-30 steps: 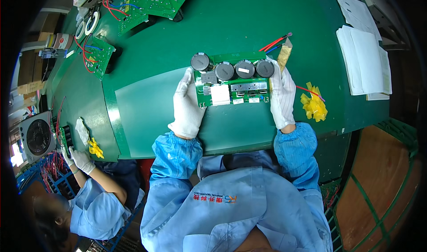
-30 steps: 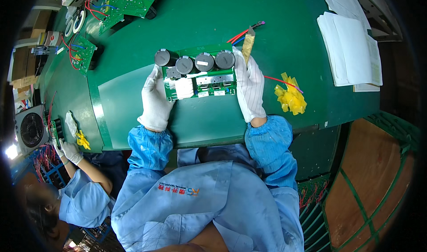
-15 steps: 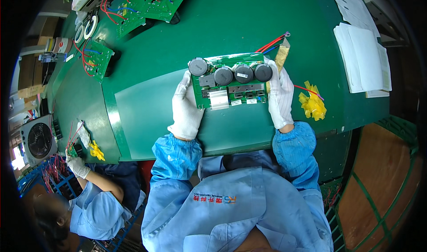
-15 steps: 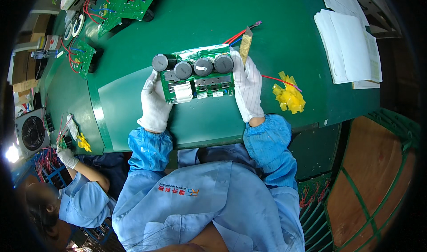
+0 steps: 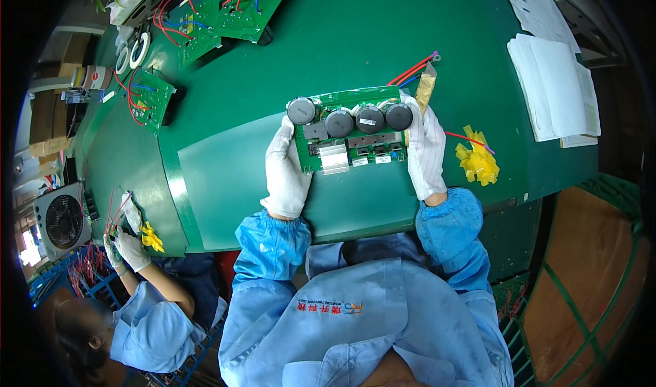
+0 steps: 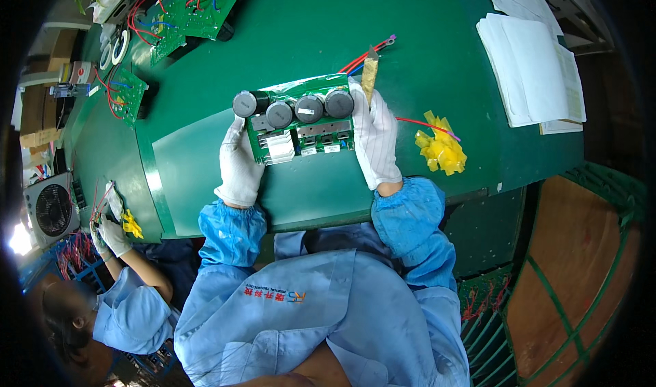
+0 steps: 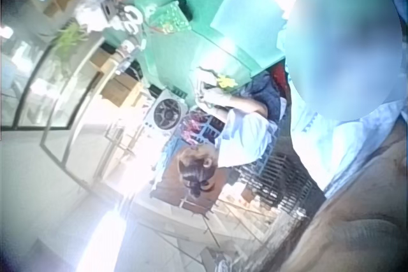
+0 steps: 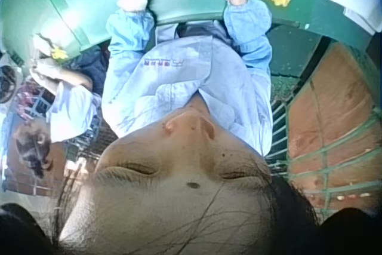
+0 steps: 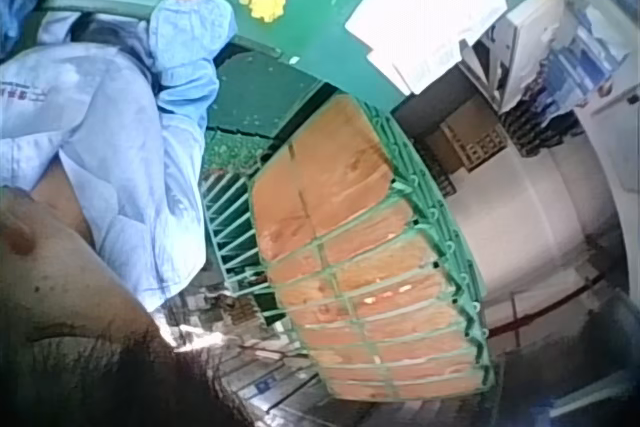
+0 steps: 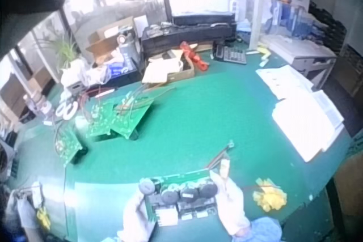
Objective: Assemble electronic components onto a printed circuit board.
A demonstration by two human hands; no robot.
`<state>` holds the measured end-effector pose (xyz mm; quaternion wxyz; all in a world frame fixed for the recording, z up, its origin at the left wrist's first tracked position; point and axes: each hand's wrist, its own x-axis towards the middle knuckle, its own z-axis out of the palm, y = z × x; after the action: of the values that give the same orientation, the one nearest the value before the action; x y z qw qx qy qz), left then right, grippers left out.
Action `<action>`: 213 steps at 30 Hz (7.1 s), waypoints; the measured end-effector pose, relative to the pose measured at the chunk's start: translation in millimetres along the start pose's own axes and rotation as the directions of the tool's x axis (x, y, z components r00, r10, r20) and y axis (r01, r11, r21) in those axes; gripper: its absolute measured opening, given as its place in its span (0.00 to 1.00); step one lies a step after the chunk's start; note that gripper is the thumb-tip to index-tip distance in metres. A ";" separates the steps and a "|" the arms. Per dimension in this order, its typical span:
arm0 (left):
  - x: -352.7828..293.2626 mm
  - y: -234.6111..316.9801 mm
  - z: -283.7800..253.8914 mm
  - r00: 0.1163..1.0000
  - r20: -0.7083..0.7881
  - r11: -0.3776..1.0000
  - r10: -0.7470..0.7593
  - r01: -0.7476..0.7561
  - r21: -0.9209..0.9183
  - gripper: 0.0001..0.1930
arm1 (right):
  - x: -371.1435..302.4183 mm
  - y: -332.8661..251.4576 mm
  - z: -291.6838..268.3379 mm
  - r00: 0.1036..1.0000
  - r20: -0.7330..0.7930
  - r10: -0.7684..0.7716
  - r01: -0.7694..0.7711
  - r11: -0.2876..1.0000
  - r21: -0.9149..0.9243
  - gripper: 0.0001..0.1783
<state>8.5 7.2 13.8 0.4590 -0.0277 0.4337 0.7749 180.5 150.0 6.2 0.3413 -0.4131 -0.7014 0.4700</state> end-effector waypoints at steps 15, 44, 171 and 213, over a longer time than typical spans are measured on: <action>-2.5 -4.3 6.0 0.996 0.012 0.979 0.093 -0.094 0.180 0.23 | -45.6 -39.9 -73.2 0.975 0.144 -0.171 0.212 0.912 -0.352 0.12; 0.5 -4.7 -6.3 0.964 0.080 0.836 0.255 -0.262 0.482 0.21 | -47.2 -19.6 -81.9 0.893 0.233 -0.385 0.439 0.633 -0.638 0.11; 2.5 25.5 1.2 0.985 0.095 0.628 0.142 -0.164 0.760 0.43 | -4.1 -72.1 -39.3 0.854 0.287 -0.433 0.480 0.869 -0.120 0.32; 13.5 8.8 -13.6 0.693 0.684 0.116 0.228 -0.717 0.688 0.21 | 41.4 -164.6 -55.0 0.527 0.809 0.261 0.249 0.862 -0.441 0.18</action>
<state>-10.6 5.2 5.1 0.1811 0.5524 0.6700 0.4618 168.0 172.4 182.8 -0.1667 -0.2078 -0.8724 0.4099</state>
